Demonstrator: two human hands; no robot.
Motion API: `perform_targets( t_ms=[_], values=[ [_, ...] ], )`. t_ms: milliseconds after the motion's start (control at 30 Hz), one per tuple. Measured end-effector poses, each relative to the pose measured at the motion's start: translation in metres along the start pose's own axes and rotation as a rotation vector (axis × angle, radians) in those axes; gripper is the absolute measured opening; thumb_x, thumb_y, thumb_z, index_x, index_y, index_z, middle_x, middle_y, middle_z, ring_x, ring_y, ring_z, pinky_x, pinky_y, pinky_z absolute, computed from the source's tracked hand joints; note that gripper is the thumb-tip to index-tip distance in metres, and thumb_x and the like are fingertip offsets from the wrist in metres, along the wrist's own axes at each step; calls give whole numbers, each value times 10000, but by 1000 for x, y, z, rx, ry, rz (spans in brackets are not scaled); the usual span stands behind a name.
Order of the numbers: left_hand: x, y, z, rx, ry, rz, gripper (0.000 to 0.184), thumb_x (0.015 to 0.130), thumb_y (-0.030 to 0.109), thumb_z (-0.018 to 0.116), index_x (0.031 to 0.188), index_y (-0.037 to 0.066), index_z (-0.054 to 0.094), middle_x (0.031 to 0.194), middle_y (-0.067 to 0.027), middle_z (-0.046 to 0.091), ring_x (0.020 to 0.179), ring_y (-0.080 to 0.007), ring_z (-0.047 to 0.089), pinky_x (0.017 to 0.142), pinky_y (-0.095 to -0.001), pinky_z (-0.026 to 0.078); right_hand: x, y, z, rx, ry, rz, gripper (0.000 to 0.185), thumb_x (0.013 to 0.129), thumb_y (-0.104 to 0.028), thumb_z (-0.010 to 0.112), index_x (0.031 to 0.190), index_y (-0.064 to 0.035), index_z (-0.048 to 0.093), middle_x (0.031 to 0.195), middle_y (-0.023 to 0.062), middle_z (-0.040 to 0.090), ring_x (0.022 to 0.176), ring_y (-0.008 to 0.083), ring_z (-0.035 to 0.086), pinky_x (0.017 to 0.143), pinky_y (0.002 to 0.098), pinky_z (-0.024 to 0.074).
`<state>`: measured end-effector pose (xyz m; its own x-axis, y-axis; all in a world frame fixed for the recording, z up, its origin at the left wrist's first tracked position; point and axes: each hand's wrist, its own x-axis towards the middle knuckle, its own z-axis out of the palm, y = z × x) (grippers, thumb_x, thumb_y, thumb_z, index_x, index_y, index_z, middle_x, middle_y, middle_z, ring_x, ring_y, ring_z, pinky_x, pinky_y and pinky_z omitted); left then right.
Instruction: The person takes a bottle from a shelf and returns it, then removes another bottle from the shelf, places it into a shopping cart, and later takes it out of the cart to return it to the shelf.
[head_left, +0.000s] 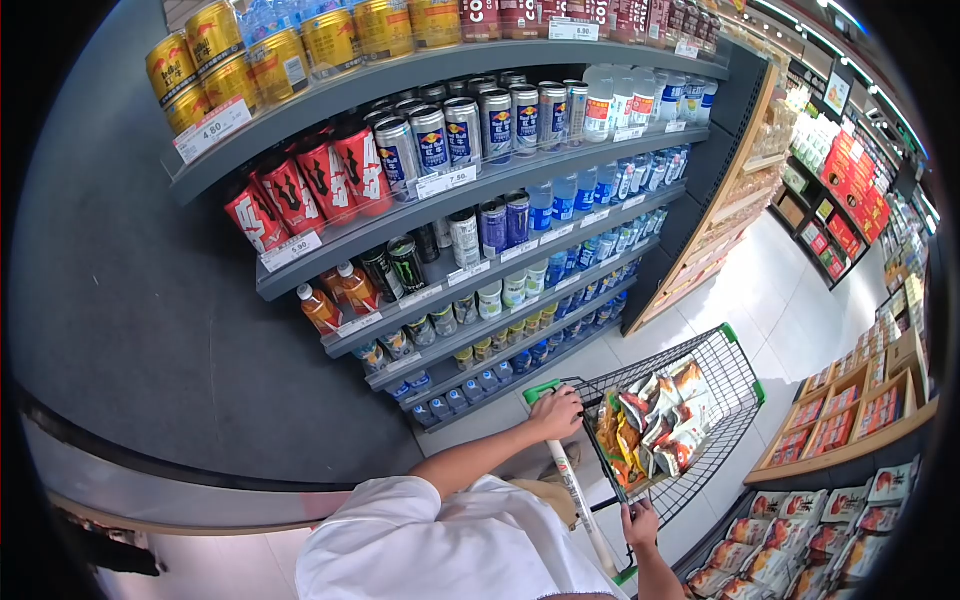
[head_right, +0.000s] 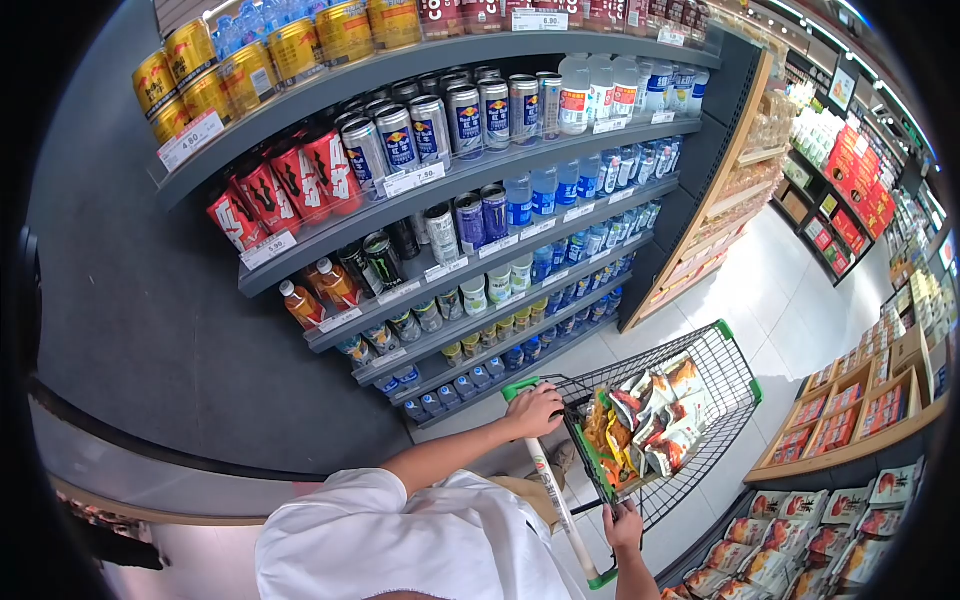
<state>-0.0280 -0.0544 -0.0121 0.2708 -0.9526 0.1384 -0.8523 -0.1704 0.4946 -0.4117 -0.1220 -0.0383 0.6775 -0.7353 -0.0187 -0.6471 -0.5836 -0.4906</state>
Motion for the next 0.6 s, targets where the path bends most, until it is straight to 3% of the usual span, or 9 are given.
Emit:
perform_targets(
  t_ms=[600],
  values=[
    [0,1,-4,6,-15,-6,286,856,316,691,1030,100,761,1178,-23,692,1306,-262,517,910,-460,559,1,-7,-5,55,-16,-16,380,933,-296,661,706,6,617,806,176,574,734,420,590,659,498,468]
  ],
)
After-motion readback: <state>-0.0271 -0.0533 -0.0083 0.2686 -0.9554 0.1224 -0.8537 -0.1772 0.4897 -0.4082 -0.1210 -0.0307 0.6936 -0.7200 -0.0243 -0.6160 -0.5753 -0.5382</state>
